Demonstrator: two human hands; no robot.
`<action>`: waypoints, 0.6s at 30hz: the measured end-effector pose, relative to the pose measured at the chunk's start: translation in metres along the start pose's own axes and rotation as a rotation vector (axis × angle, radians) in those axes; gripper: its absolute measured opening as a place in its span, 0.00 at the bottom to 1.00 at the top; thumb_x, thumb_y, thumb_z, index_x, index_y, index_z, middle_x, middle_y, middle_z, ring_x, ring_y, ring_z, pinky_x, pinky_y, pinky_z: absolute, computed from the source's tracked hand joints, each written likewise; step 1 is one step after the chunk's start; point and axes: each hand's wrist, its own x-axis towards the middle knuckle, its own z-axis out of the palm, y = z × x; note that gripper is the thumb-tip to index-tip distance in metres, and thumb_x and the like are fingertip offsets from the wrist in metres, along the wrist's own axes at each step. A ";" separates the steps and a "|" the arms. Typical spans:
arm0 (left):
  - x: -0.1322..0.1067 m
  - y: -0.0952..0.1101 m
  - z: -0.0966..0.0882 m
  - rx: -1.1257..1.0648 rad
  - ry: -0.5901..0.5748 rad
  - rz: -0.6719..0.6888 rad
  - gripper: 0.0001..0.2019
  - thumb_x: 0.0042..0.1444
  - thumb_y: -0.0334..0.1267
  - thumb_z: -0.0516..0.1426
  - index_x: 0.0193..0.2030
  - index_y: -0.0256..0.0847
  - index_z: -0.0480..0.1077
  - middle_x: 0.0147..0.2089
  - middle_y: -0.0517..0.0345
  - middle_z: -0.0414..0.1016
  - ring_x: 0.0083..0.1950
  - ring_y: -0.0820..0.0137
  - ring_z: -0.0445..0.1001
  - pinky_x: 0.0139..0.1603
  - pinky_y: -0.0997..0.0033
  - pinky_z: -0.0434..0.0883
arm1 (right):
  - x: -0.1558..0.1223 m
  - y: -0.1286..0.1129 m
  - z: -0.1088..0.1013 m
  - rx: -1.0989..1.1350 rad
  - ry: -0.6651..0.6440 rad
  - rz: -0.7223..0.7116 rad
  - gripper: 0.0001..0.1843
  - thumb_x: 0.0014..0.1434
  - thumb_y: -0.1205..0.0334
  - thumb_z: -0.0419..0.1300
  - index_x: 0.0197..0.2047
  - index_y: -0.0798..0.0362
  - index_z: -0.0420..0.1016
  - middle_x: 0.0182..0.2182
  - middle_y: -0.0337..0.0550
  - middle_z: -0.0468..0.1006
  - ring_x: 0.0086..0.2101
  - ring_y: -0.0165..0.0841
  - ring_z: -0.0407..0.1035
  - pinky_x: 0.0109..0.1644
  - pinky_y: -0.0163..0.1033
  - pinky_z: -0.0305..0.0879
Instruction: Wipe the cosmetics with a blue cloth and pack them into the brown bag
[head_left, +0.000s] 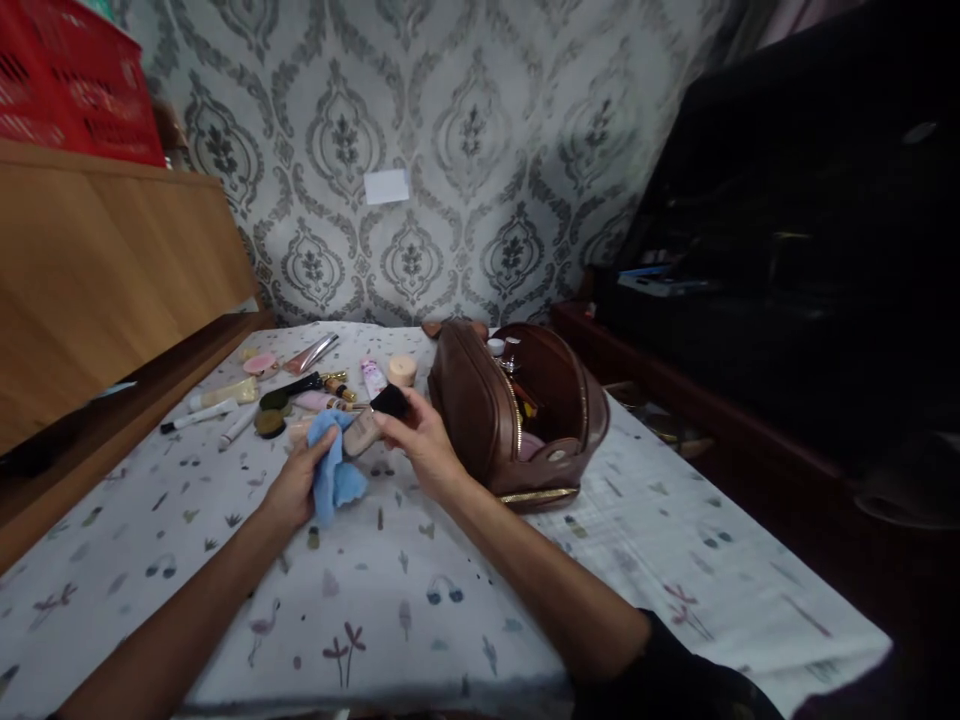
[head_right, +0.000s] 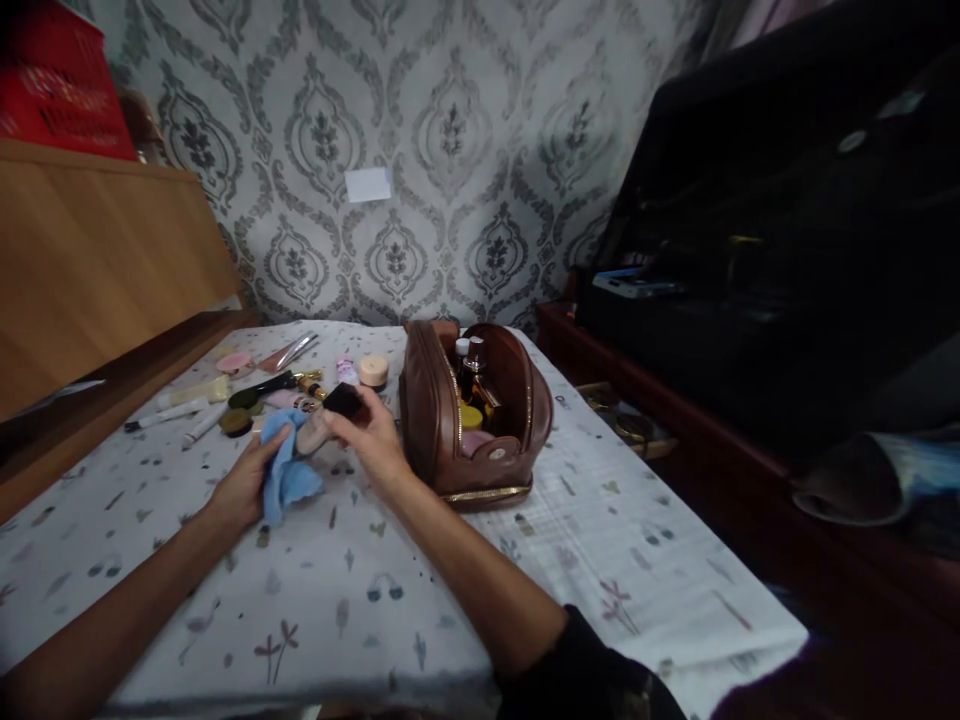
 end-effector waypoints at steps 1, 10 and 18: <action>0.002 0.001 -0.001 -0.019 0.010 0.016 0.19 0.46 0.47 0.68 0.42 0.43 0.72 0.31 0.60 0.79 0.22 0.71 0.73 0.23 0.70 0.73 | 0.000 0.000 0.001 -0.036 -0.023 -0.021 0.21 0.43 0.55 0.70 0.39 0.50 0.70 0.32 0.36 0.73 0.30 0.28 0.63 0.28 0.31 0.58; 0.002 0.003 0.003 -0.141 -0.087 0.065 0.21 0.44 0.46 0.70 0.41 0.38 0.72 0.29 0.61 0.78 0.22 0.74 0.73 0.22 0.76 0.71 | -0.008 -0.005 -0.006 -0.411 -0.058 -0.227 0.21 0.48 0.54 0.68 0.43 0.52 0.68 0.35 0.39 0.74 0.34 0.32 0.69 0.39 0.36 0.67; -0.008 0.009 0.023 -0.262 -0.136 -0.010 0.14 0.50 0.38 0.66 0.40 0.37 0.70 0.22 0.63 0.75 0.15 0.75 0.67 0.17 0.77 0.66 | -0.025 -0.040 -0.016 -0.827 -0.115 -0.330 0.24 0.55 0.56 0.62 0.54 0.53 0.69 0.42 0.45 0.77 0.36 0.35 0.73 0.40 0.38 0.70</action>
